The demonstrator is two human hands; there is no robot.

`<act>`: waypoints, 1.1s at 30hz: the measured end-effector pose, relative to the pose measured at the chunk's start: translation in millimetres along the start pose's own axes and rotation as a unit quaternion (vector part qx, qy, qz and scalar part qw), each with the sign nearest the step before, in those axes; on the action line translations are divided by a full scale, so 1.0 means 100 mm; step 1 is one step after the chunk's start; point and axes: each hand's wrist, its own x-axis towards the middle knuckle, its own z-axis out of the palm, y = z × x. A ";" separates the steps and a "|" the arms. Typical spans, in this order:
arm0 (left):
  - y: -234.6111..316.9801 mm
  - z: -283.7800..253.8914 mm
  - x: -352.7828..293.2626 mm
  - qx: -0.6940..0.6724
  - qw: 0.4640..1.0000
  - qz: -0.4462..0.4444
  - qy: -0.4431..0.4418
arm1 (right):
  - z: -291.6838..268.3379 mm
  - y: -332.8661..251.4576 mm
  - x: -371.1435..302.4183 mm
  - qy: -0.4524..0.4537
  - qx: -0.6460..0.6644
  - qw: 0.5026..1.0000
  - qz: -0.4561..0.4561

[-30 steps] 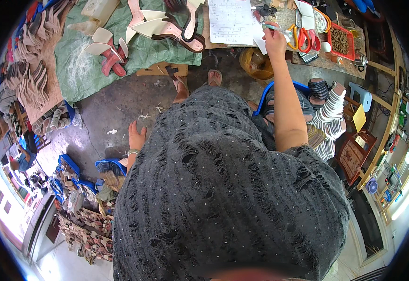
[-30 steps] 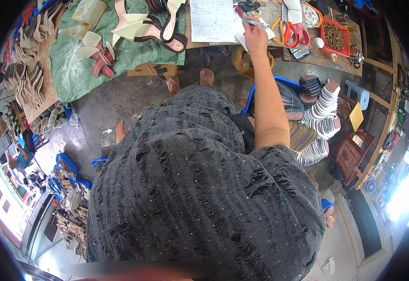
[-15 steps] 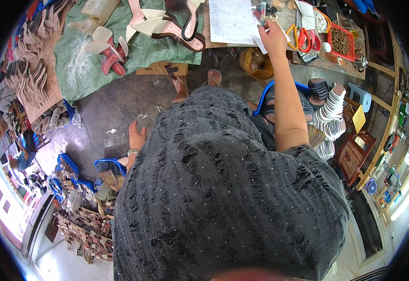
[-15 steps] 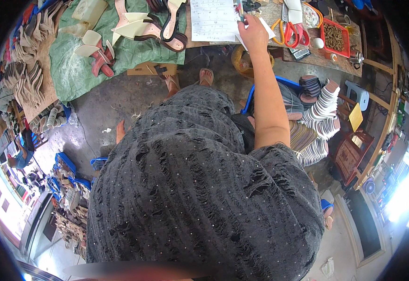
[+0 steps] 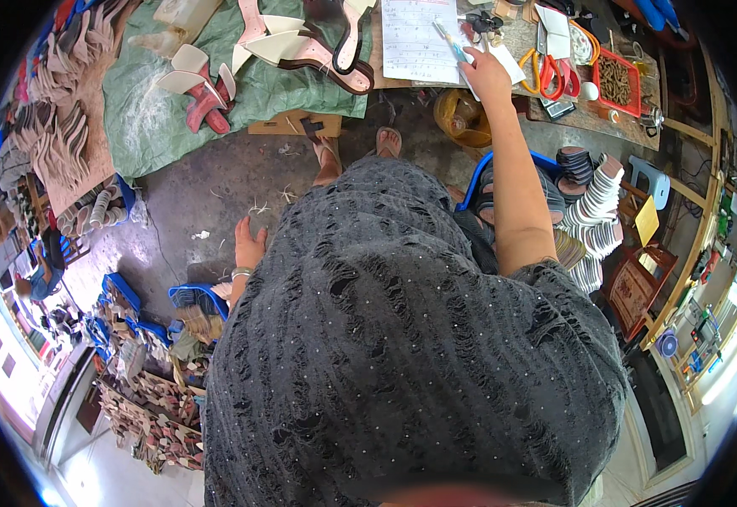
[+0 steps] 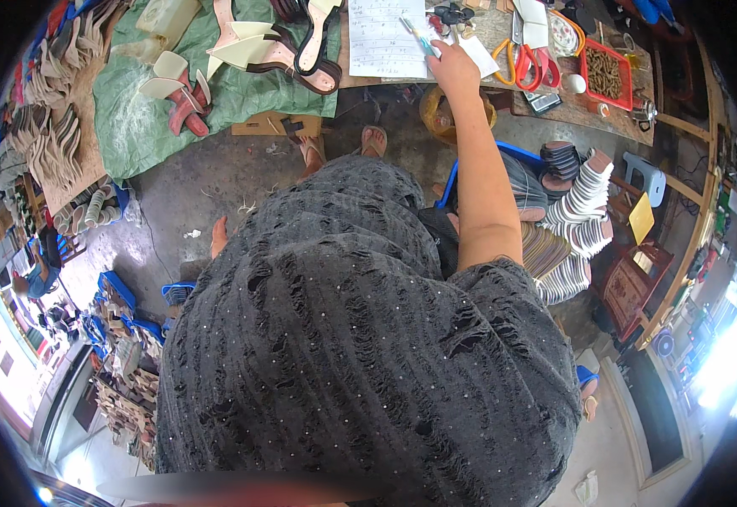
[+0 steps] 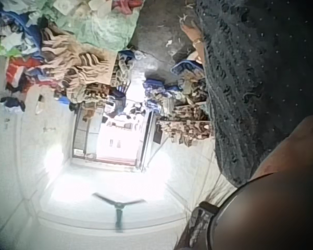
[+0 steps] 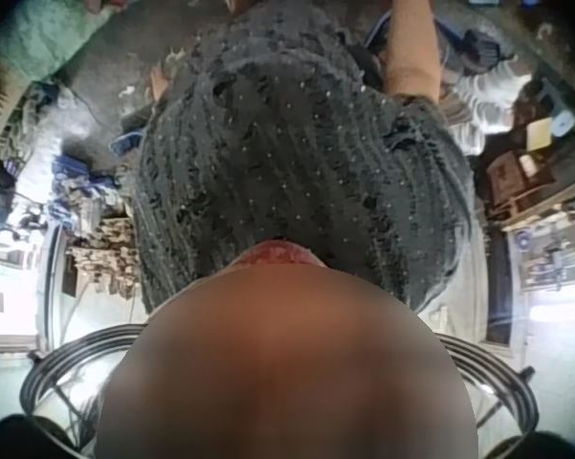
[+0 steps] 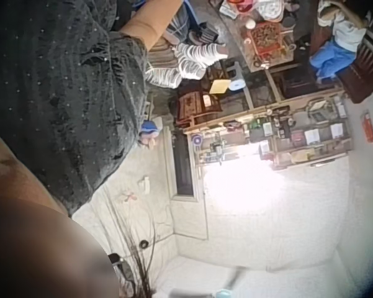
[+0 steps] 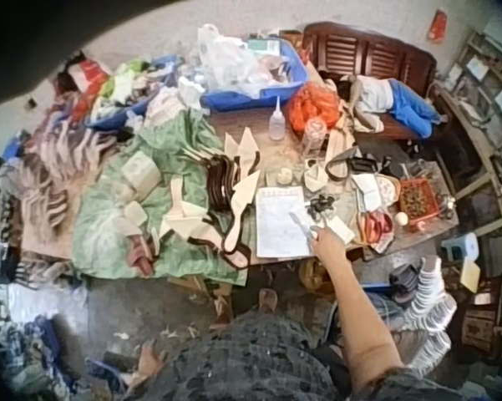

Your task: Applying glue to shoe components and assembling decorative ribbons for footwear production.

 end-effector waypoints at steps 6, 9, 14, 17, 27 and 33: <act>0.04 -0.02 -0.03 -0.025 1.000 0.002 0.009 | -0.08 -0.05 -0.04 0.056 0.076 0.995 0.027; 0.10 -0.02 -0.04 -0.040 0.999 -0.008 0.020 | -0.19 -0.16 -0.05 0.065 0.113 0.991 0.009; 0.27 -0.05 -0.02 -0.038 0.999 -0.030 0.009 | -0.23 -0.38 -0.09 0.079 0.125 0.988 0.050; 0.35 -0.07 -0.03 -0.058 0.998 -0.031 0.003 | -0.22 -0.51 -0.15 0.063 0.202 0.975 0.061; 0.25 -0.22 0.35 -0.052 0.997 -0.012 0.057 | -0.13 -0.82 -0.41 0.043 0.267 0.959 -0.090; 0.21 -0.32 0.91 -0.030 0.997 0.059 0.049 | -0.18 -1.02 -0.73 -0.072 0.116 0.988 -0.077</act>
